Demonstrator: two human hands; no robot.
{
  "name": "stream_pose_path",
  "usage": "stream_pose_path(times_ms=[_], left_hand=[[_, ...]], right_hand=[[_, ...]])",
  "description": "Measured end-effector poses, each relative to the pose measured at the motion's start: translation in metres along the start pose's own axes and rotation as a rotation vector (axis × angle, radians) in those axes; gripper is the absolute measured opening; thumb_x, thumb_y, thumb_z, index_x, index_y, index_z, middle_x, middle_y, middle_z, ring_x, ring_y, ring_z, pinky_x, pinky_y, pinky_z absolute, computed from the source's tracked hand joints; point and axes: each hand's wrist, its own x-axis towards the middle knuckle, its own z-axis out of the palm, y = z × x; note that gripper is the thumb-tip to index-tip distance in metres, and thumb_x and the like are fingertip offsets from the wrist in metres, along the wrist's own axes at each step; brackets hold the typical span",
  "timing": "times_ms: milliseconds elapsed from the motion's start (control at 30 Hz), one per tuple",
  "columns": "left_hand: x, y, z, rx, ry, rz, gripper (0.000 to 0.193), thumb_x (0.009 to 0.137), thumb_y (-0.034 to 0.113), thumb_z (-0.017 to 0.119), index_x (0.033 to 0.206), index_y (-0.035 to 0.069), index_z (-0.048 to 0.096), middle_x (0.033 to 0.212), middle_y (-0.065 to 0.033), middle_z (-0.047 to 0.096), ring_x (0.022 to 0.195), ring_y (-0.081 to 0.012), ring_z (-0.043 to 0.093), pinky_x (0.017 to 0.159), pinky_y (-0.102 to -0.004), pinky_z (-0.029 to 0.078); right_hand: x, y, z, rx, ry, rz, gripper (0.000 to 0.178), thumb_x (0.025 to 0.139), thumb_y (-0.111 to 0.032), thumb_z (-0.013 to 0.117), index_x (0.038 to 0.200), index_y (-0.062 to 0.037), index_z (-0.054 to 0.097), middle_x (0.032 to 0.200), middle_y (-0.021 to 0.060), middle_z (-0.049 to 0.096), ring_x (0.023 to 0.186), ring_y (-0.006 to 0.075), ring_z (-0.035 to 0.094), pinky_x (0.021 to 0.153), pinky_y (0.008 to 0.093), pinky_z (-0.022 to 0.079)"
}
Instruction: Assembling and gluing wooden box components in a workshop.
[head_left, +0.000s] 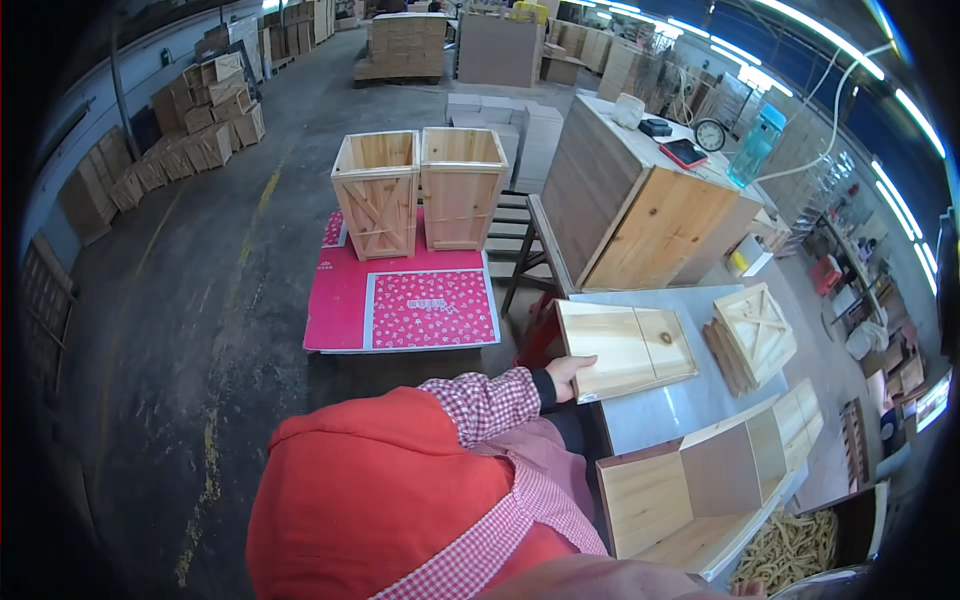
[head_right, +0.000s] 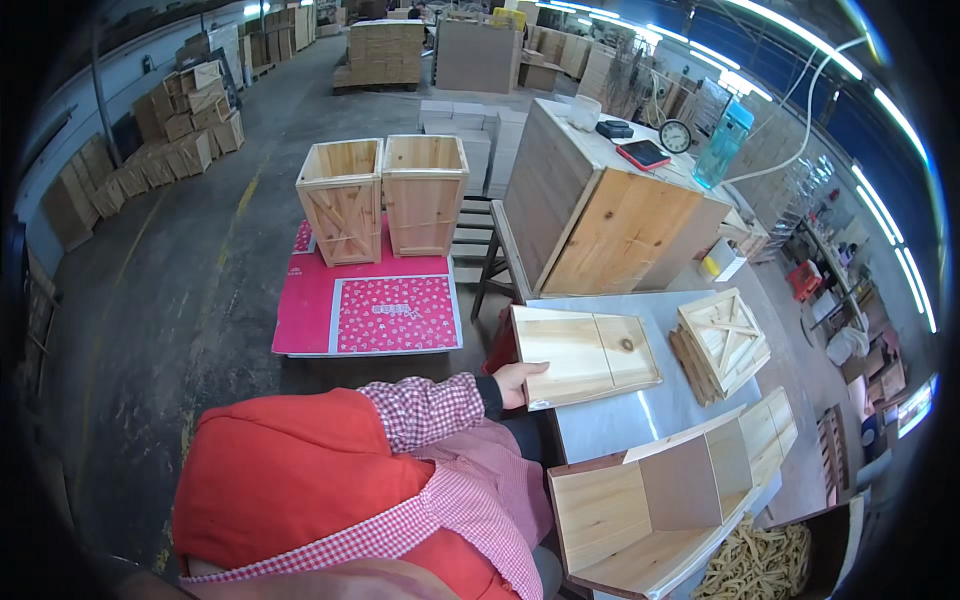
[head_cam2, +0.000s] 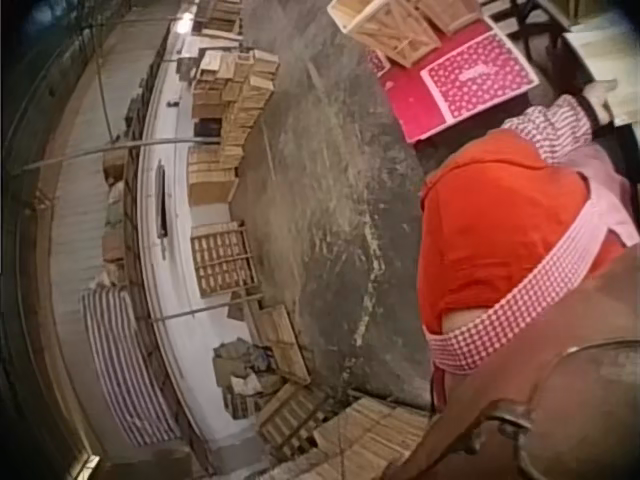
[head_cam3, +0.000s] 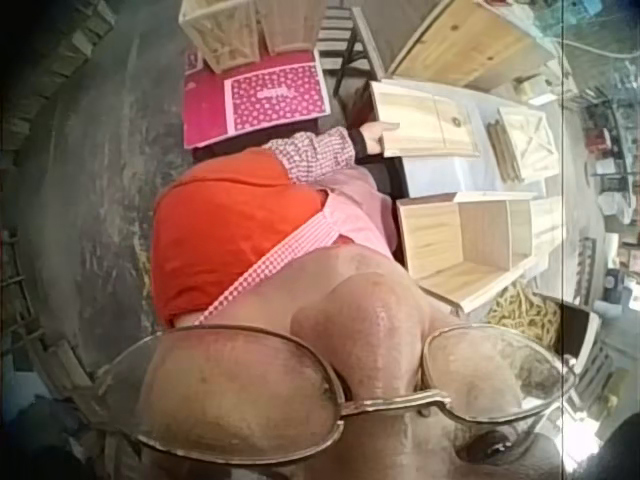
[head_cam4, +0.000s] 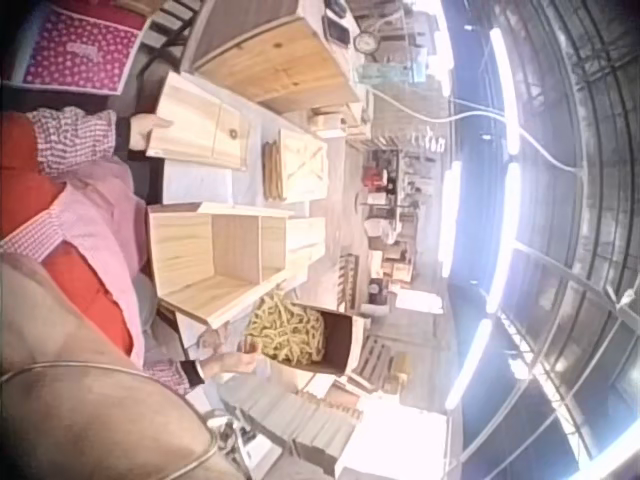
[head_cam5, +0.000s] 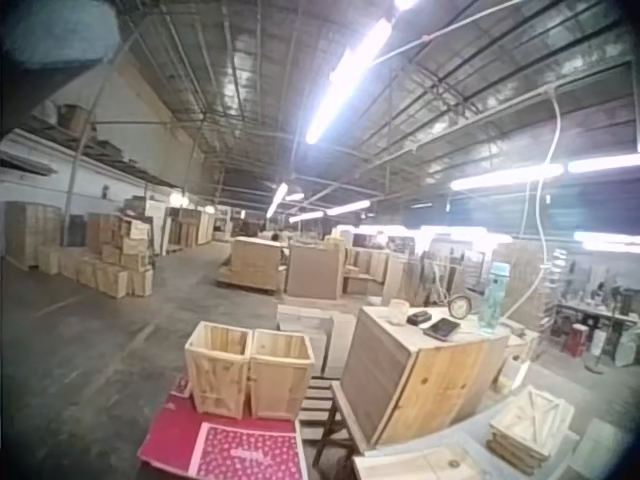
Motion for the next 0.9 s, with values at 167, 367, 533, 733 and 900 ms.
stream_pose_path(times_ms=[167,367,533,733,900], left_hand=[[-0.014,0.015,0.062,0.055,-0.05,0.036,0.047,0.083,0.012,0.067,0.124,-0.004,0.051,0.123,-0.0173,0.058,0.105,-0.0319,0.06,0.095,-0.0443,0.047],[-0.101,0.032,0.145,1.07,-0.241,0.95,0.04,0.077,0.003,0.064,0.116,-0.001,0.059,0.107,-0.0161,0.061,0.097,-0.0299,0.061,0.085,-0.038,0.048],[-0.138,0.033,0.237,1.542,-0.546,1.796,0.052,0.066,0.008,0.064,0.117,0.001,0.058,0.088,-0.0077,0.056,0.083,-0.0255,0.055,0.073,-0.0364,0.047],[-0.126,-0.02,0.308,1.613,-0.904,2.051,0.029,0.066,0.022,0.061,0.091,0.006,0.066,0.083,-0.0029,0.058,0.077,-0.0228,0.053,0.063,-0.0365,0.044],[-0.104,-0.076,0.315,1.463,-1.125,1.967,0.008,0.065,0.023,0.062,0.066,0.016,0.065,0.075,-0.0009,0.06,0.085,-0.0202,0.056,0.065,-0.0367,0.044]], right_hand=[[-0.073,-0.135,0.036,-0.068,-0.044,-0.192,0.04,0.098,-0.026,0.043,0.101,0.0089,0.062,0.09,0.0206,0.064,0.078,0.028,0.062,0.068,0.0365,0.053],[-0.12,-0.213,0.057,-0.478,-0.127,-0.789,0.034,0.098,-0.022,0.046,0.103,0.0067,0.063,0.092,0.0188,0.066,0.081,0.0288,0.063,0.072,0.0379,0.052],[-0.168,-0.284,0.089,-0.465,-0.276,-1.299,0.029,0.095,-0.022,0.053,0.103,0.0029,0.065,0.093,0.0152,0.066,0.079,0.0293,0.063,0.074,0.0378,0.051],[-0.14,-0.292,0.132,-1.098,-0.544,-1.383,0.043,0.09,-0.021,0.054,0.126,0.0011,0.05,0.112,0.0184,0.054,0.104,0.0328,0.053,0.09,0.0406,0.042],[-0.102,-0.246,0.137,-1.197,-0.493,-1.204,0.041,0.08,-0.002,0.055,0.121,0.0013,0.051,0.104,0.0226,0.052,0.099,0.0401,0.052,0.079,0.0463,0.044]])
